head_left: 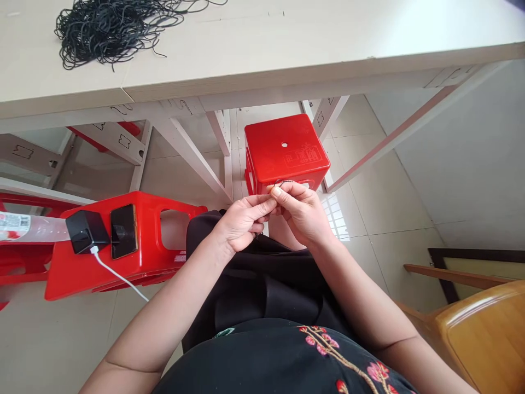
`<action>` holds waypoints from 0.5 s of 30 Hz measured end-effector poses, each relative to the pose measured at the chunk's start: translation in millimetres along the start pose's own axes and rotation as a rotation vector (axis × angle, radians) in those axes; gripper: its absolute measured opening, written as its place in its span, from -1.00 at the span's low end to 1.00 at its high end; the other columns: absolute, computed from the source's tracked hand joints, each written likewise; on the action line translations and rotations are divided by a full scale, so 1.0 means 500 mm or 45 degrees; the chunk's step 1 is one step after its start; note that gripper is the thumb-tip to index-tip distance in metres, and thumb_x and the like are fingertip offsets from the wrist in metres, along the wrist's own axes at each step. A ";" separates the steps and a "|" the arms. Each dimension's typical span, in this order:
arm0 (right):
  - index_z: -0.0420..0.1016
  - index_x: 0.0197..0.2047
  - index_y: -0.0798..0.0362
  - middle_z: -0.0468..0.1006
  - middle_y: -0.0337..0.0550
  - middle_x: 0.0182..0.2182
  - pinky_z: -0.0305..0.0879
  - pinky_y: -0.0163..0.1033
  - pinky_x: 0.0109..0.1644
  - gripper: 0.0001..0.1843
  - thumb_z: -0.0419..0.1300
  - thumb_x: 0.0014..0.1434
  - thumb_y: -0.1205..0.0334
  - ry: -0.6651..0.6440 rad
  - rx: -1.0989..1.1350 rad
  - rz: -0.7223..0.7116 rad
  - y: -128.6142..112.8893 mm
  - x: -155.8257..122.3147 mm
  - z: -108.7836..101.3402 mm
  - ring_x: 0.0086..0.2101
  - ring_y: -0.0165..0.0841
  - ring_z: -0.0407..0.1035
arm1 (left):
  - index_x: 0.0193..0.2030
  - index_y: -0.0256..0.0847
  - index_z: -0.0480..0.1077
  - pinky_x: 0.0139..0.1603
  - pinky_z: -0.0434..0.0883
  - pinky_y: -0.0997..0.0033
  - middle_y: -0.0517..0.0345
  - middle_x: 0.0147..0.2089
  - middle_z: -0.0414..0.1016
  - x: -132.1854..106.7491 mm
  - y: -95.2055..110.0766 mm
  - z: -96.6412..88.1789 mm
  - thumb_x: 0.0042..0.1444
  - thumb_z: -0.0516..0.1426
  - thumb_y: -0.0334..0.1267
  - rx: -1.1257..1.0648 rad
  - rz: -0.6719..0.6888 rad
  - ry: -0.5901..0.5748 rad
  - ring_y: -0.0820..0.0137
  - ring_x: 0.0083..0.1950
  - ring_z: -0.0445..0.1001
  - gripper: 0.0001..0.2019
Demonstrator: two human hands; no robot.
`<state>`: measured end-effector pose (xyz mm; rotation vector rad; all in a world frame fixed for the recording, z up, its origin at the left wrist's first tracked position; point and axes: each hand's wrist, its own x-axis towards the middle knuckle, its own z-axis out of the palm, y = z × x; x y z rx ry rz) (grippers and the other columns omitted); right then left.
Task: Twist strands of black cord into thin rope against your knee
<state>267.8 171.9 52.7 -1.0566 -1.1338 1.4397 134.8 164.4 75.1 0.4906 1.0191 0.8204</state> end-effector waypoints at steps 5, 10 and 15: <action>0.50 -0.43 0.01 0.33 -0.33 -0.56 0.26 -0.33 -0.42 -0.81 0.31 -0.05 0.08 0.011 0.356 0.173 0.010 -0.001 0.010 -0.53 -0.50 0.24 | -0.47 -0.30 0.45 -0.76 -0.05 0.80 0.27 -0.54 0.30 0.001 -0.014 0.003 -0.20 0.34 -0.29 -0.119 0.056 0.057 0.74 -0.62 0.12 -0.82; 0.37 -0.46 0.01 0.31 -0.33 -0.54 0.11 -0.38 -0.55 -0.83 0.27 -0.04 0.15 0.237 0.699 0.322 0.011 0.001 -0.031 -0.55 -0.51 0.19 | -0.45 -0.29 0.41 -0.76 -0.04 0.80 0.30 -0.52 0.32 0.004 -0.019 -0.001 -0.20 0.33 -0.31 -0.183 0.065 0.111 0.75 -0.63 0.15 -0.80; 0.20 -0.58 0.00 -0.08 -0.43 -0.67 -0.09 -0.37 -0.62 -0.79 0.22 -0.13 0.32 0.433 0.447 0.271 0.022 0.006 -0.252 -0.65 -0.53 -0.12 | -0.46 -0.30 0.37 -0.77 -0.06 0.79 0.30 -0.52 0.32 0.005 -0.031 -0.017 -0.19 0.33 -0.32 -0.246 0.024 0.137 0.74 -0.63 0.15 -0.78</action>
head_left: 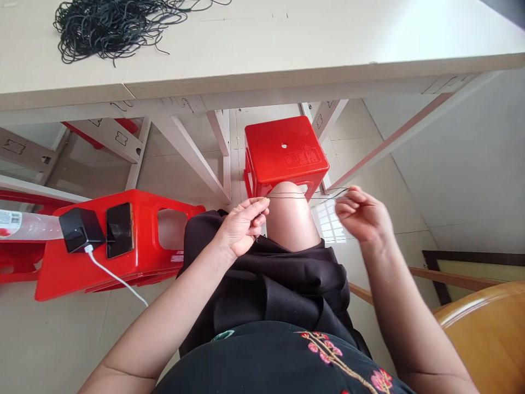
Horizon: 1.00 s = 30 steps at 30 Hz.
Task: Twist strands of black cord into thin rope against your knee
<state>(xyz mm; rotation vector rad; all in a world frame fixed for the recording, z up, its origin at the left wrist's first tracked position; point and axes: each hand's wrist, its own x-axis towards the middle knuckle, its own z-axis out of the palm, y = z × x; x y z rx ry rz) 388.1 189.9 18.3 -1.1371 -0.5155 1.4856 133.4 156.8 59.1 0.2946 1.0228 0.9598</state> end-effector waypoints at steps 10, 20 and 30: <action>0.47 -0.19 -0.18 0.45 -0.18 -0.36 0.26 -0.11 -0.43 -0.75 0.28 -0.02 0.17 0.435 -0.705 -0.611 0.018 -0.062 -0.050 -0.48 -0.34 0.34 | -0.49 -0.31 0.35 -0.78 -0.05 0.78 0.29 -0.50 0.30 -0.006 -0.012 0.020 -0.15 0.30 -0.32 -0.056 -0.101 0.006 0.74 -0.62 0.17 -0.81; 0.48 -0.24 -0.06 0.54 -0.21 -0.48 0.41 -0.23 -0.36 -0.83 0.13 0.14 0.37 -0.266 -1.202 -1.249 0.063 -0.124 0.180 -0.49 -0.40 0.42 | -0.44 -0.26 0.43 -0.72 -0.07 0.74 0.28 -0.53 0.35 -0.048 -0.012 0.053 -0.15 0.30 -0.26 0.136 0.041 -0.065 0.72 -0.61 0.16 -0.84; 0.53 -0.26 -0.07 0.56 -0.25 -0.50 0.34 -0.31 -0.46 -0.81 0.14 0.14 0.37 -0.325 -1.203 -1.288 0.054 -0.145 0.176 -0.54 -0.43 0.40 | -0.39 -0.20 0.31 -0.73 -0.09 0.71 0.36 -0.56 0.29 -0.045 -0.003 0.047 -0.05 0.23 -0.24 0.048 0.258 0.038 0.71 -0.66 0.08 -0.83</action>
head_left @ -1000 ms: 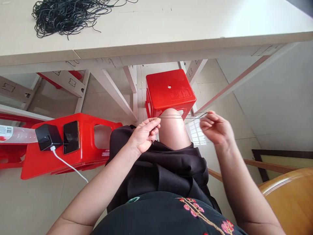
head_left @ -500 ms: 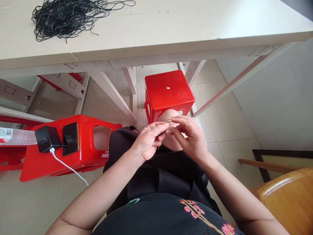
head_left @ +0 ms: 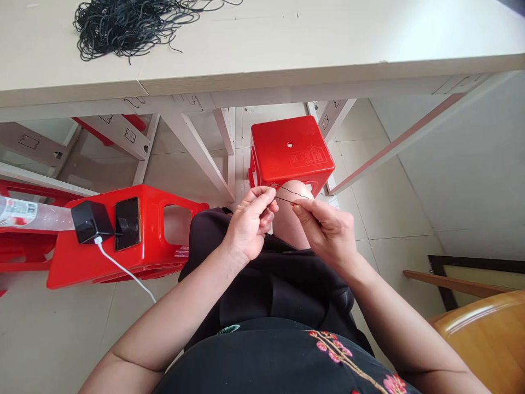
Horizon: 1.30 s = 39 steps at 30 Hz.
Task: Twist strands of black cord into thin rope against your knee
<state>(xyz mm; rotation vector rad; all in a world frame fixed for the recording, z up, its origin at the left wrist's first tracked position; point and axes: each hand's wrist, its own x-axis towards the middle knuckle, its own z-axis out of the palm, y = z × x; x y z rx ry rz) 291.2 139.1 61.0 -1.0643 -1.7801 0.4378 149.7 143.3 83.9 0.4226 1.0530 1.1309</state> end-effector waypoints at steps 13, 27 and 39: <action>0.46 -0.21 0.09 0.44 -0.31 -0.64 0.20 -0.36 -0.50 -0.83 0.16 0.13 0.47 -0.168 -0.268 -0.393 -0.020 -0.017 -0.027 -0.59 -0.51 0.25 | -0.38 -0.16 0.26 -0.72 -0.03 0.66 0.39 -0.57 0.12 0.013 0.000 -0.008 0.01 0.21 -0.23 0.076 0.506 0.120 0.69 -0.68 0.00 -0.83; 0.43 -0.19 0.14 0.29 -0.32 -0.64 0.04 -0.35 -0.61 -0.85 0.10 0.17 0.44 -0.274 -0.084 -0.536 -0.013 -0.049 -0.002 -0.63 -0.53 0.14 | -0.35 -0.13 0.28 -0.58 0.17 0.60 0.33 -0.54 0.17 0.041 -0.010 -0.030 0.10 0.15 -0.12 0.540 1.074 0.127 0.62 -0.59 0.12 -0.84; 0.44 -0.13 0.16 0.47 -0.27 -0.61 0.33 -0.40 -0.54 -0.81 0.09 0.18 0.43 -0.330 0.117 -0.449 0.004 -0.081 0.035 -0.61 -0.50 0.35 | -0.35 -0.10 0.24 -0.60 0.25 0.56 0.36 -0.57 0.24 0.064 0.016 -0.041 0.09 0.14 -0.06 0.599 1.291 0.074 0.60 -0.62 0.28 -0.80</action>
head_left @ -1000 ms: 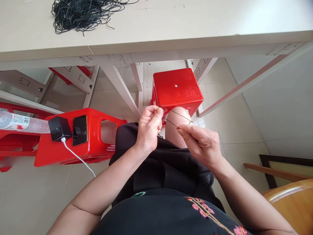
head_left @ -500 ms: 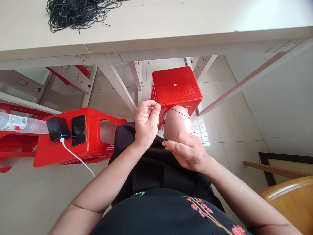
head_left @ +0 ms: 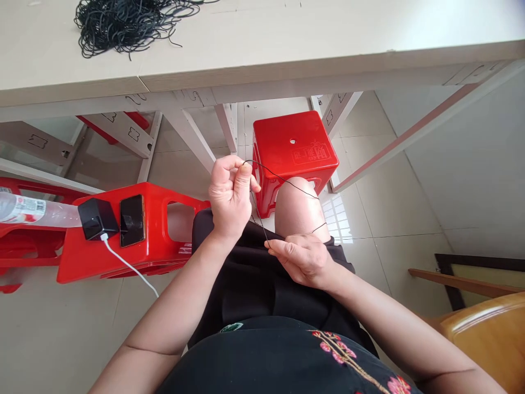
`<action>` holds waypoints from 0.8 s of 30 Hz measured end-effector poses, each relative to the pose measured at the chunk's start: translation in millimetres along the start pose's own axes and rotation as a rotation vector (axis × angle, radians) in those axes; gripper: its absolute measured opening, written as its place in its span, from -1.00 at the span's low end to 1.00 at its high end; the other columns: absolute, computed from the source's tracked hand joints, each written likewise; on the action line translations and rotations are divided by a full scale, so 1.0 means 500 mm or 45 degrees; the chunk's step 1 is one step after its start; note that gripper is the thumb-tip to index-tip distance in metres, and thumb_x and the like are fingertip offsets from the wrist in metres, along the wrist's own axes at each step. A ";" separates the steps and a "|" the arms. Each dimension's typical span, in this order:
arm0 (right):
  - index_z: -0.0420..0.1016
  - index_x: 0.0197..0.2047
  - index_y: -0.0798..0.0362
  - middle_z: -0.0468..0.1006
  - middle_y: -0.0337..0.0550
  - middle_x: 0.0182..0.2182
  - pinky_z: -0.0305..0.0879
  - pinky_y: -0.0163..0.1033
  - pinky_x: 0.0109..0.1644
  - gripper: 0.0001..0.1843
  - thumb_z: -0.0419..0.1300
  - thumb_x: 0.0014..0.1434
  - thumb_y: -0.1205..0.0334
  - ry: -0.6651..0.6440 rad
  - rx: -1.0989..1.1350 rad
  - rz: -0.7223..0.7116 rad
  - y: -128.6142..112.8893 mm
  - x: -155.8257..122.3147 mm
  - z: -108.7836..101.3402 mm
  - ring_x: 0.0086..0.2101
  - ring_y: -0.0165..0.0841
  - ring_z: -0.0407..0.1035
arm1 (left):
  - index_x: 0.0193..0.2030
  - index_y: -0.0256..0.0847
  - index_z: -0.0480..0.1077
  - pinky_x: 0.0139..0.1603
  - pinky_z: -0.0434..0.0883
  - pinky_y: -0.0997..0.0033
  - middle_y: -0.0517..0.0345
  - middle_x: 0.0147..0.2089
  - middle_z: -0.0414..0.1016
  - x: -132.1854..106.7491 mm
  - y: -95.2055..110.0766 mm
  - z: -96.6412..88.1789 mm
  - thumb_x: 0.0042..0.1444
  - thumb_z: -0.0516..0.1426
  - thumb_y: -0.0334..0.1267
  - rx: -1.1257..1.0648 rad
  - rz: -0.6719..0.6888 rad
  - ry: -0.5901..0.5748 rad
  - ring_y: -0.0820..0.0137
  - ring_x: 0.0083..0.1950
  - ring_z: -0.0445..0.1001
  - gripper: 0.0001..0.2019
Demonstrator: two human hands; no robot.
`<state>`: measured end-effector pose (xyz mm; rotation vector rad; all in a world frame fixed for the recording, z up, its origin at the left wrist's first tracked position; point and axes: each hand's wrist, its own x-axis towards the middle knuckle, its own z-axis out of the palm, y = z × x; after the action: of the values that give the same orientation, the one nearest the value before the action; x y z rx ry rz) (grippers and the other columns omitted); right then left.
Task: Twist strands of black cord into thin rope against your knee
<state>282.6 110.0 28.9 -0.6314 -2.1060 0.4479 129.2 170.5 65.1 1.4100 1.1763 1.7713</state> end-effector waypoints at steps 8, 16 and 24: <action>0.43 -0.06 0.01 0.63 -0.22 -0.40 0.48 -0.46 -0.32 -0.65 0.14 0.11 0.53 0.213 0.063 0.143 0.013 -0.008 -0.026 -0.41 -0.46 0.53 | -0.33 -0.11 0.23 -0.71 0.13 0.61 0.39 -0.56 0.20 0.016 -0.002 -0.024 0.08 0.14 -0.05 0.015 -0.039 0.007 0.67 -0.70 0.21 -0.78; 0.52 -0.16 -0.03 0.64 -0.28 -0.44 0.47 -0.45 -0.38 -0.73 0.17 0.11 0.46 0.240 -0.014 0.262 0.019 0.007 -0.071 -0.46 -0.44 0.53 | -0.29 -0.08 0.20 -0.63 0.20 0.60 0.39 -0.62 0.21 0.021 0.027 -0.015 0.05 0.12 0.07 0.002 -0.379 0.037 0.59 -0.63 0.31 -0.70; 0.54 -0.24 0.00 0.63 -0.23 -0.46 0.44 -0.38 -0.43 -0.84 0.15 0.15 0.36 0.167 -0.043 0.464 0.046 -0.023 -0.090 -0.43 -0.38 0.54 | -0.31 -0.10 0.17 -0.71 0.15 0.64 0.38 -0.66 0.29 0.006 0.039 0.002 0.05 0.15 0.01 -0.109 -0.730 0.014 0.52 -0.62 0.40 -0.71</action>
<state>331.8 125.7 34.5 -1.0430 -1.8806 0.5560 131.0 164.6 84.0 0.8912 1.3276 1.4007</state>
